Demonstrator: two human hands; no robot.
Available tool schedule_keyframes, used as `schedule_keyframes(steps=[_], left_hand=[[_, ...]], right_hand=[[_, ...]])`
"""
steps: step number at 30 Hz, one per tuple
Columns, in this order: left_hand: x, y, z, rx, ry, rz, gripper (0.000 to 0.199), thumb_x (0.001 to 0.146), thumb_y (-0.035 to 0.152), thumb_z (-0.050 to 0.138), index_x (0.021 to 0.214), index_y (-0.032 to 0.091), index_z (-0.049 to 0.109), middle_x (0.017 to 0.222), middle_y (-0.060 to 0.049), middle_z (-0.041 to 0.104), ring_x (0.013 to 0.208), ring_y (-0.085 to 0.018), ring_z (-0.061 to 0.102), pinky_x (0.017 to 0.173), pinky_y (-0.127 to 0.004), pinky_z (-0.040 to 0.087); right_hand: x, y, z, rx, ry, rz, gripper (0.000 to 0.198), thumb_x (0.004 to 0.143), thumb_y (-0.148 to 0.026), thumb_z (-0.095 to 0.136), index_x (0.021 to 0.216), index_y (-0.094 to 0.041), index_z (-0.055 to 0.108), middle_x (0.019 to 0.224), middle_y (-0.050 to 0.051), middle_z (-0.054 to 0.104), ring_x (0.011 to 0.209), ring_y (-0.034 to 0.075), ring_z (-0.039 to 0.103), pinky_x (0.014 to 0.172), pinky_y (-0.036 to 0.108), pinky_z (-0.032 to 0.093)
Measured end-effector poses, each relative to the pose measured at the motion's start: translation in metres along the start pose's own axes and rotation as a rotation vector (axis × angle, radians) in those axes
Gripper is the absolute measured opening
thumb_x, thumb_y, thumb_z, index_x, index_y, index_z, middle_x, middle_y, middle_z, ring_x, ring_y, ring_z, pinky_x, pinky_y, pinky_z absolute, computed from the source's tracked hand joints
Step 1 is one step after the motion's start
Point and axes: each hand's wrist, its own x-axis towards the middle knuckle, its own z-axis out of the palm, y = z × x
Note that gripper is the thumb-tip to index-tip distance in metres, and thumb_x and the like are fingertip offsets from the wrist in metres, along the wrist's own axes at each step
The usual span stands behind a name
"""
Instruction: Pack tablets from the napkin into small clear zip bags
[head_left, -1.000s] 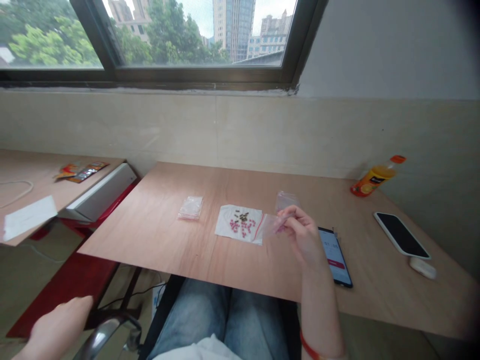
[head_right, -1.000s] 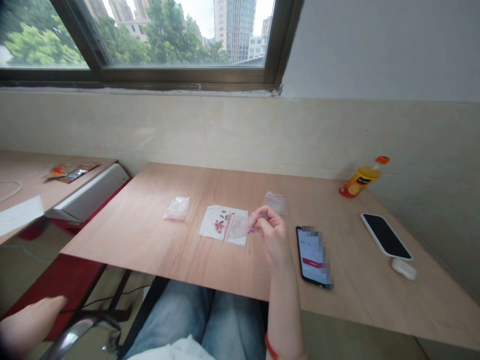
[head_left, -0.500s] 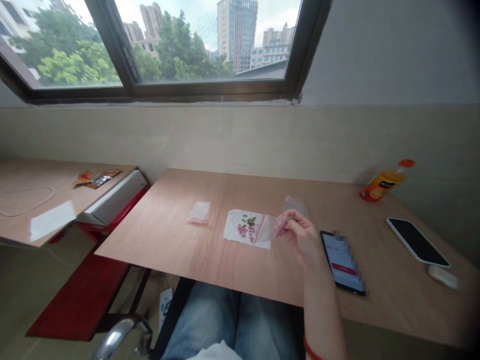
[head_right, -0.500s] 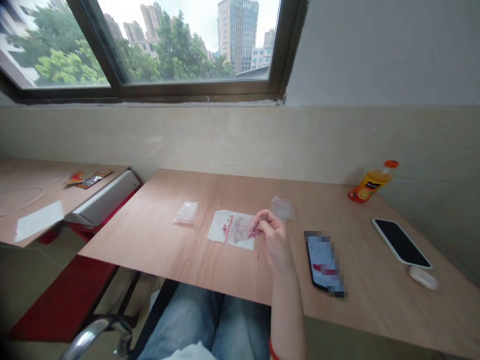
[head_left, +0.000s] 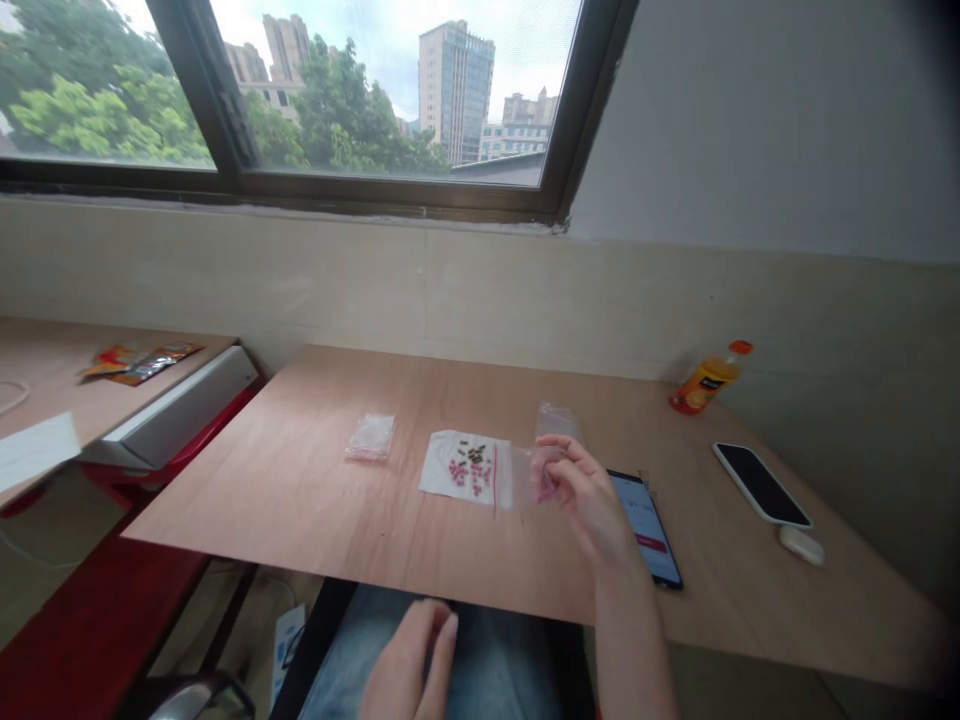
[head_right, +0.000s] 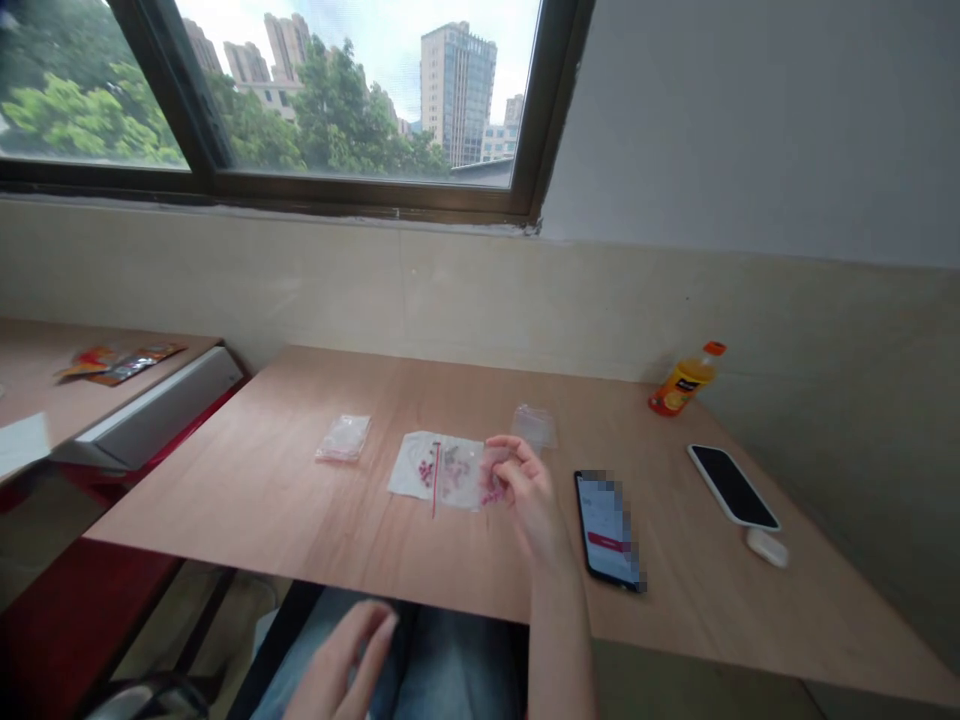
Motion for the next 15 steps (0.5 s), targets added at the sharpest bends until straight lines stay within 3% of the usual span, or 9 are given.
schedule_keyframes(steps=[3, 5, 8, 12, 15], left_hand=[[0.047, 0.030, -0.005, -0.351, 0.108, 0.102, 0.039, 0.092, 0.051, 0.038, 0.092, 0.020, 0.061, 0.096, -0.009, 0.067, 0.091, -0.022, 0.061, 0.081, -0.032, 0.047], [0.076, 0.048, -0.015, -0.473, 0.036, 0.183, 0.038, 0.091, 0.050, 0.041, 0.088, 0.018, 0.061, 0.090, -0.006, 0.066, 0.084, -0.019, 0.059, 0.077, -0.030, 0.045], [0.109, 0.068, -0.031, -0.523, -0.077, 0.302, 0.034, 0.089, 0.045, 0.046, 0.073, 0.017, 0.058, 0.072, -0.001, 0.058, 0.073, -0.015, 0.054, 0.070, -0.026, 0.042], [0.134, 0.080, -0.040, -0.521, -0.216, 0.357, 0.029, 0.086, 0.038, 0.050, 0.067, 0.016, 0.056, 0.066, 0.001, 0.054, 0.066, -0.012, 0.050, 0.065, -0.024, 0.039], [0.145, 0.081, -0.039, -0.511, -0.288, 0.361, 0.030, 0.084, 0.039, 0.053, 0.065, 0.016, 0.055, 0.061, 0.002, 0.054, 0.061, -0.011, 0.050, 0.062, -0.023, 0.038]], right_hand=[[-0.001, 0.005, 0.002, -0.009, 0.021, 0.010, 0.026, 0.067, -0.021, 0.062, 0.092, -0.019, 0.058, 0.069, -0.002, 0.061, 0.057, 0.012, 0.049, 0.053, 0.024, 0.037], [0.001, 0.009, 0.004, -0.008, 0.041, 0.017, 0.030, 0.066, -0.023, 0.063, 0.095, -0.019, 0.058, 0.070, -0.001, 0.061, 0.058, 0.012, 0.050, 0.055, 0.025, 0.039], [0.006, 0.017, 0.003, -0.004, 0.083, 0.029, 0.035, 0.064, -0.024, 0.065, 0.097, -0.018, 0.057, 0.071, -0.001, 0.062, 0.058, 0.012, 0.051, 0.054, 0.024, 0.039], [0.015, 0.029, -0.004, -0.029, 0.107, 0.046, 0.039, 0.064, -0.024, 0.064, 0.100, -0.019, 0.052, 0.074, -0.001, 0.061, 0.059, 0.013, 0.051, 0.052, 0.023, 0.040], [0.021, 0.038, -0.009, -0.140, 0.274, -0.029, 0.041, 0.062, -0.025, 0.067, 0.099, -0.022, 0.050, 0.079, 0.000, 0.059, 0.067, 0.015, 0.054, 0.053, 0.024, 0.042]])
